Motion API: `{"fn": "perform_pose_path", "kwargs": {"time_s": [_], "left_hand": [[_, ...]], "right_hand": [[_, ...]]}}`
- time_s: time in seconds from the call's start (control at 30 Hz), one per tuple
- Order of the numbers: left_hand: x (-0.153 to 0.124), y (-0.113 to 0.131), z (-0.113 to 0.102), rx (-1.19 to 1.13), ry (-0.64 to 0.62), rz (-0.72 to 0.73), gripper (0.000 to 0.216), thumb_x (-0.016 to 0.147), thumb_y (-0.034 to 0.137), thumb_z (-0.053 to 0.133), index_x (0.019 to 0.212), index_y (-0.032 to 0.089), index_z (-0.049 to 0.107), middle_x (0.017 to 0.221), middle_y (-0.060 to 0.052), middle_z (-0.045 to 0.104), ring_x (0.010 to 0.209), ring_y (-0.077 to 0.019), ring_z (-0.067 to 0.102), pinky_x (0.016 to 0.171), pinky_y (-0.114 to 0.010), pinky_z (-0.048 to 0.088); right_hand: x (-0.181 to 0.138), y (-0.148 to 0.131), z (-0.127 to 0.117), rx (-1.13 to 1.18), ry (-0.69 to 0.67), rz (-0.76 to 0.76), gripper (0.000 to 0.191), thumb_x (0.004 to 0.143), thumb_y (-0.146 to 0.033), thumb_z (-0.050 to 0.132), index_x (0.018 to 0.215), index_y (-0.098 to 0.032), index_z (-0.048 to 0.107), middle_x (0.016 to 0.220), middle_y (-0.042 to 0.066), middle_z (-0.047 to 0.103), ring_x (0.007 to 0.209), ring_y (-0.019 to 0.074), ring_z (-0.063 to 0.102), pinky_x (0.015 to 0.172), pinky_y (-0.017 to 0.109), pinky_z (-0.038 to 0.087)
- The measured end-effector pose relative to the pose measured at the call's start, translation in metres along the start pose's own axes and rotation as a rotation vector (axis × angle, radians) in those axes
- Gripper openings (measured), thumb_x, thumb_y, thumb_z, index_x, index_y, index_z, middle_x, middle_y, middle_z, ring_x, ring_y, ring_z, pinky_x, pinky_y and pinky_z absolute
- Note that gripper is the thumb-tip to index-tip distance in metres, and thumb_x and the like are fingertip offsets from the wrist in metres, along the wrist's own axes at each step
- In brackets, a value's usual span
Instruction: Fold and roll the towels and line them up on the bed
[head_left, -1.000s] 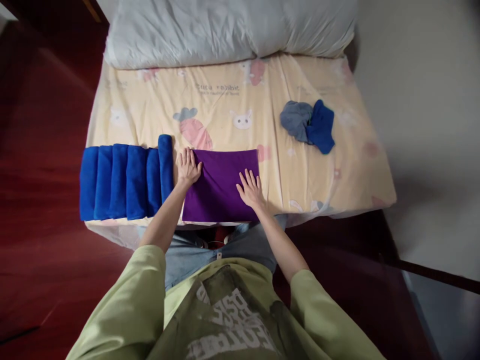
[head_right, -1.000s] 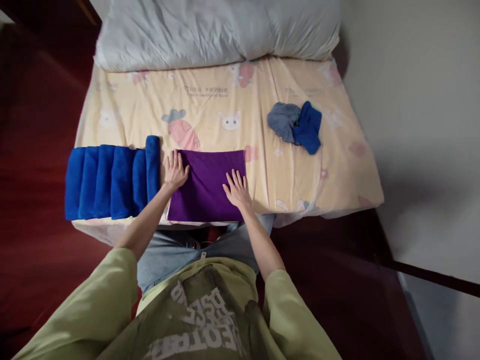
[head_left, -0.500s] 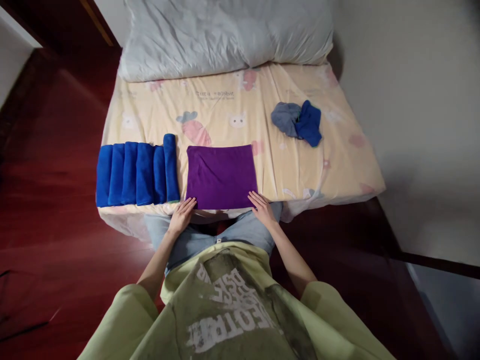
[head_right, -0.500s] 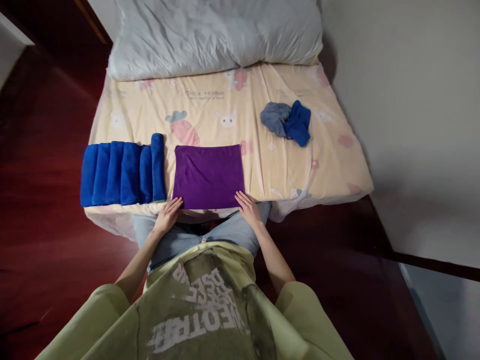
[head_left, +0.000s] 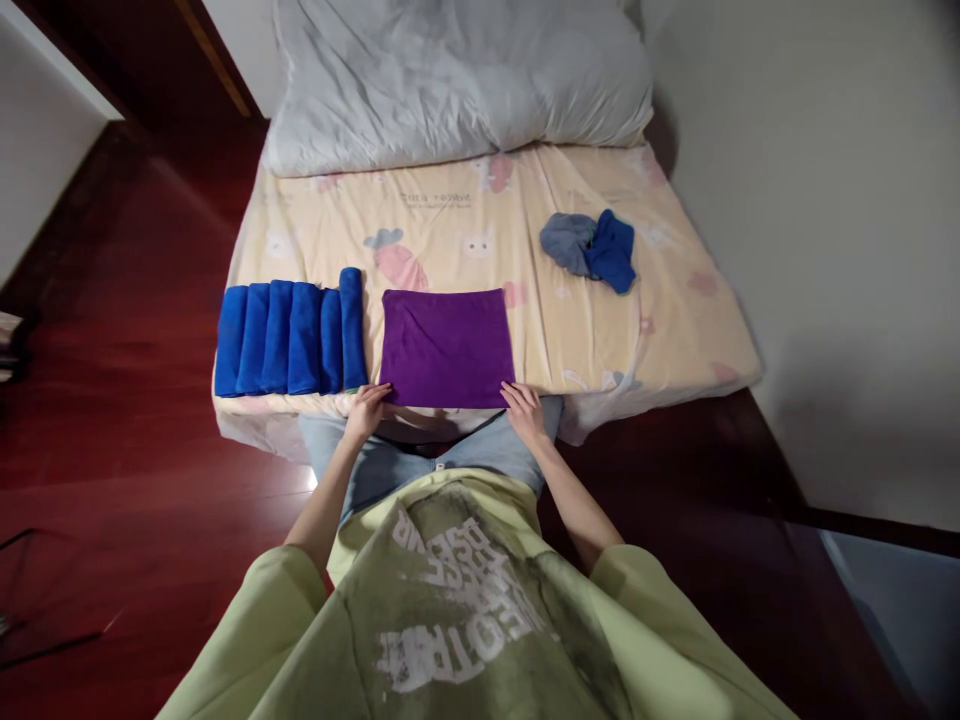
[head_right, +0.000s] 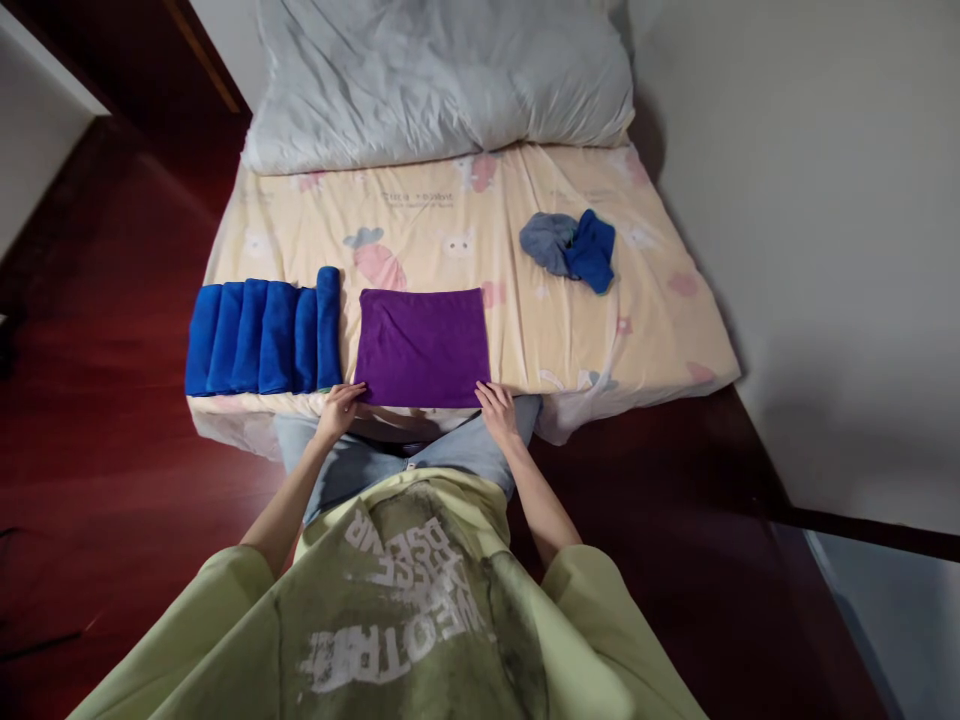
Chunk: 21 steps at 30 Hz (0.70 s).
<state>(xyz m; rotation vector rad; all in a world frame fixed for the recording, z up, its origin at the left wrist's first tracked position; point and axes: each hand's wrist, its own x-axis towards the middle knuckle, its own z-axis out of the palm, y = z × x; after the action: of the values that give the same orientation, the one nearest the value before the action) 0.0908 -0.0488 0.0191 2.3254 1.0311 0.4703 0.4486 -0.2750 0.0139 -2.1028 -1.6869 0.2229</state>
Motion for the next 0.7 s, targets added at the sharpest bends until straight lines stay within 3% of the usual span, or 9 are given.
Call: {"fn": "perform_pose_path", "kwargs": {"time_s": [0.23,0.43,0.57,0.7], "left_hand": [[0.005,-0.002,-0.005,-0.008,-0.008,-0.039,0.047,0.086,0.014,0.042,0.11,0.025,0.081,0.125,-0.006,0.077,0.122,-0.0251,0.065,0.11,-0.05,0.054],[-0.005,-0.023,-0.009,-0.043,-0.098,0.081,0.044,0.089,0.016,0.048,0.119,0.025,0.08,0.131,-0.006,0.075,0.122,-0.0259,0.064,0.111,-0.05,0.054],[-0.005,-0.027,-0.003,-0.071,-0.014,0.079,0.037,0.088,0.016,0.053,0.112,0.022,0.081,0.121,-0.008,0.078,0.113,-0.0248,0.067,0.105,-0.047,0.057],[-0.006,-0.021,0.004,-0.119,0.093,-0.035,0.032,0.091,0.019,0.055,0.109,0.021,0.081,0.106,-0.008,0.079,0.098,-0.022,0.068,0.095,-0.041,0.059]], "right_hand": [[-0.002,0.02,0.0,0.2,0.053,-0.017,0.048,0.09,-0.006,0.046,0.12,-0.022,0.079,0.134,0.007,0.074,0.133,0.0244,0.065,0.119,0.05,0.052],[-0.006,0.043,0.009,0.42,0.128,0.041,0.039,0.091,-0.011,0.051,0.111,-0.02,0.083,0.129,0.008,0.076,0.134,0.0231,0.065,0.12,0.047,0.052],[-0.006,0.044,0.01,0.529,0.123,0.088,0.036,0.088,-0.014,0.057,0.111,-0.024,0.083,0.129,0.005,0.075,0.135,0.0225,0.064,0.122,0.046,0.049],[-0.004,0.042,0.008,0.63,0.168,0.17,0.029,0.09,-0.027,0.063,0.111,-0.024,0.083,0.128,0.007,0.076,0.132,0.0245,0.066,0.122,0.045,0.048]]}}
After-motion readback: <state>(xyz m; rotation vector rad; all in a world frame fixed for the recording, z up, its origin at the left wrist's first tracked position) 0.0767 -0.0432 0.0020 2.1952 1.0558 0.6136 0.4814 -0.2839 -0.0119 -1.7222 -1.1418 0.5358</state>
